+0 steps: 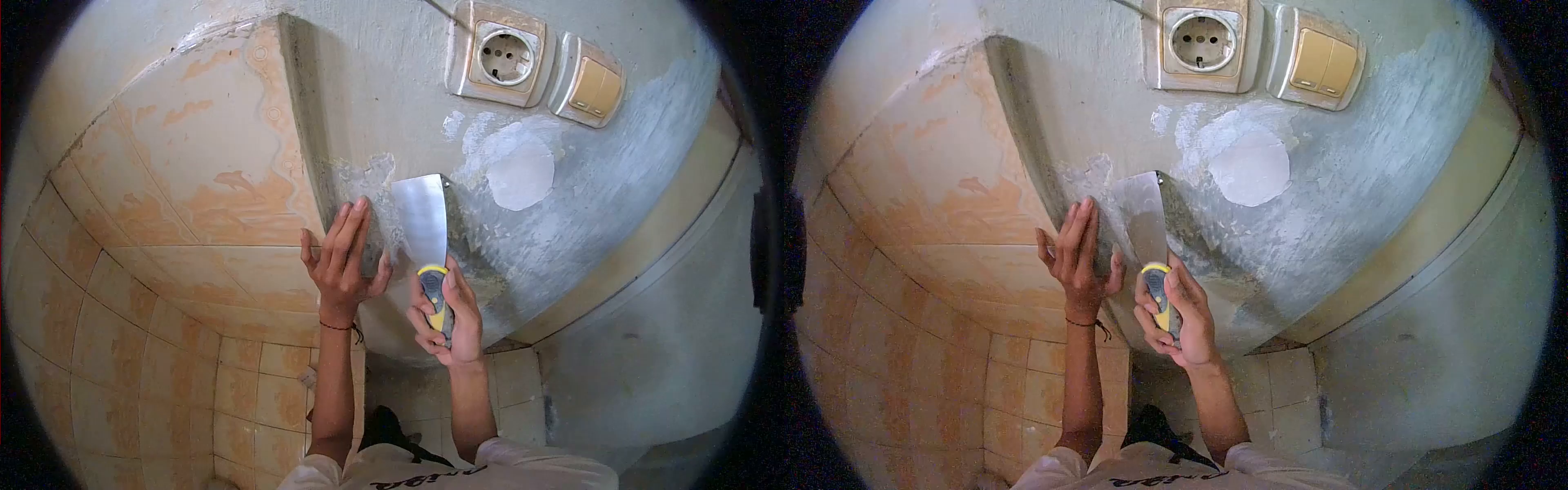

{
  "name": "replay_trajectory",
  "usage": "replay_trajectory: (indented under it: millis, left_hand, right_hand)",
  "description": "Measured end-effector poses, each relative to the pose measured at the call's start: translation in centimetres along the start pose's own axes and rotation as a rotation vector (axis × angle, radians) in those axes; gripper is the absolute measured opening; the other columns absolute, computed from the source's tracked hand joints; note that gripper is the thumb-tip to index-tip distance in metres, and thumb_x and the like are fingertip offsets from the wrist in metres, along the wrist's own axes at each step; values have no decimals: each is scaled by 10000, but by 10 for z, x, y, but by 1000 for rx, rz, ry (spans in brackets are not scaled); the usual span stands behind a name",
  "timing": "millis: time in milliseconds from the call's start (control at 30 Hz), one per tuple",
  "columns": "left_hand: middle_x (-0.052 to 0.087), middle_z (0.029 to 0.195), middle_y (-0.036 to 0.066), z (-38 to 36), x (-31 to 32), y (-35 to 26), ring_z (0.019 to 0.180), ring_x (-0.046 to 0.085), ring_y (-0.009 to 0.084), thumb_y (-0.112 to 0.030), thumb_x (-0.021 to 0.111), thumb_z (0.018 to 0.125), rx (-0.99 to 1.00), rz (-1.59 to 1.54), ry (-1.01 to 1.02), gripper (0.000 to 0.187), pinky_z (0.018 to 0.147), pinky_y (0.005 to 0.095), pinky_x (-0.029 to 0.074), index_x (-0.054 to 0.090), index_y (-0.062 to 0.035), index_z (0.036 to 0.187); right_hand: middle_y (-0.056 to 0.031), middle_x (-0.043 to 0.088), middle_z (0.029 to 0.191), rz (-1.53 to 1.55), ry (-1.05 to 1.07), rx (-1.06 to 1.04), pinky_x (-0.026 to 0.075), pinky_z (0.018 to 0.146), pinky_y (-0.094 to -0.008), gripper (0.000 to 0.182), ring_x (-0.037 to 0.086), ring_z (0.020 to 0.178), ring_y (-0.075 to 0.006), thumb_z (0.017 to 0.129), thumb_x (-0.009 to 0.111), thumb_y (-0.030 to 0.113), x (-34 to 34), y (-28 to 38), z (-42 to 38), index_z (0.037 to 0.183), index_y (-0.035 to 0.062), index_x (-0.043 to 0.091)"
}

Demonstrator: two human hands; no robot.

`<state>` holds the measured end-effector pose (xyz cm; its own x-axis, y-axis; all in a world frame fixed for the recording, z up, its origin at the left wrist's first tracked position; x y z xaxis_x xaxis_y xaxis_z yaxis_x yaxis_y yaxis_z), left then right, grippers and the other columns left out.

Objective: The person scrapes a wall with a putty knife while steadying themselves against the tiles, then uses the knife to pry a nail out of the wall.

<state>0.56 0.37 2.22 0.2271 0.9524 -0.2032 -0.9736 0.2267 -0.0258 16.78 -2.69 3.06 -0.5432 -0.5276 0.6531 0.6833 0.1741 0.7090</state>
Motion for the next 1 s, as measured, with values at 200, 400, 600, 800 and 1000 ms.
replay_trajectory:
  millis: [200, 400, 600, 800, 1000]
  left_hand:
    - [661, 1379, -18, 2, 0, -5, 1281, 607, 153, -352, 611, 899, -28, -18, -28, 480, 1285, 472, 99, 716, -90, 1287]
    - [679, 1351, -18, 6, 0, -7, 1254, 628, 156, -292, 602, 898, -67, -62, -59, 443, 1285, 461, 103, 722, -94, 1276]
    - [689, 1336, -16, 5, 4, -11, 1224, 649, 161, -260, 591, 904, -101, -101, -87, 408, 1286, 451, 100, 737, -83, 1241]
    - [683, 1346, 16, 3, 10, -15, 1258, 629, 192, -247, 610, 900, -153, -177, -112, 428, 1285, 467, 85, 711, -57, 1270]
    - [516, 1530, 117, -7, 14, -48, 1436, 460, 273, -274, 716, 849, -309, -131, -20, 698, 1273, 525, 27, 515, -8, 1463]
  right_hand:
    - [-18, 445, 752, -141, -92, 22, 269, 324, -184, 533, 352, 436, -38, 1124, 400, 329, 7, 21, -11, 1599, 101, 318]
    - [-15, 411, 756, -233, -184, -22, 226, 314, -178, 500, 332, 438, -44, 1118, 410, 355, 28, 27, -16, 1548, 103, 373]
    - [-13, 408, 739, -180, -203, -39, 227, 312, -179, 513, 336, 435, -44, 1115, 413, 361, 23, 14, -13, 1560, 116, 350]
    - [-16, 417, 741, -168, -183, -23, 240, 314, -188, 465, 341, 431, -48, 1112, 413, 373, 12, 8, -10, 1491, 103, 410]
    - [-13, 417, 757, -191, -161, 23, 224, 318, -175, 409, 338, 439, -43, 1104, 439, 376, 0, 22, -21, 1399, 94, 458]
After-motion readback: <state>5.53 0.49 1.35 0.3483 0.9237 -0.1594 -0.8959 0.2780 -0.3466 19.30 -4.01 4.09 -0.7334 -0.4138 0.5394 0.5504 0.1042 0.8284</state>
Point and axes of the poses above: each hand's wrist, its own z-axis towards the middle knuckle, its own x-axis out of the palm, y = z × x, the point moved 4 cm from there along z, towards the middle knuckle
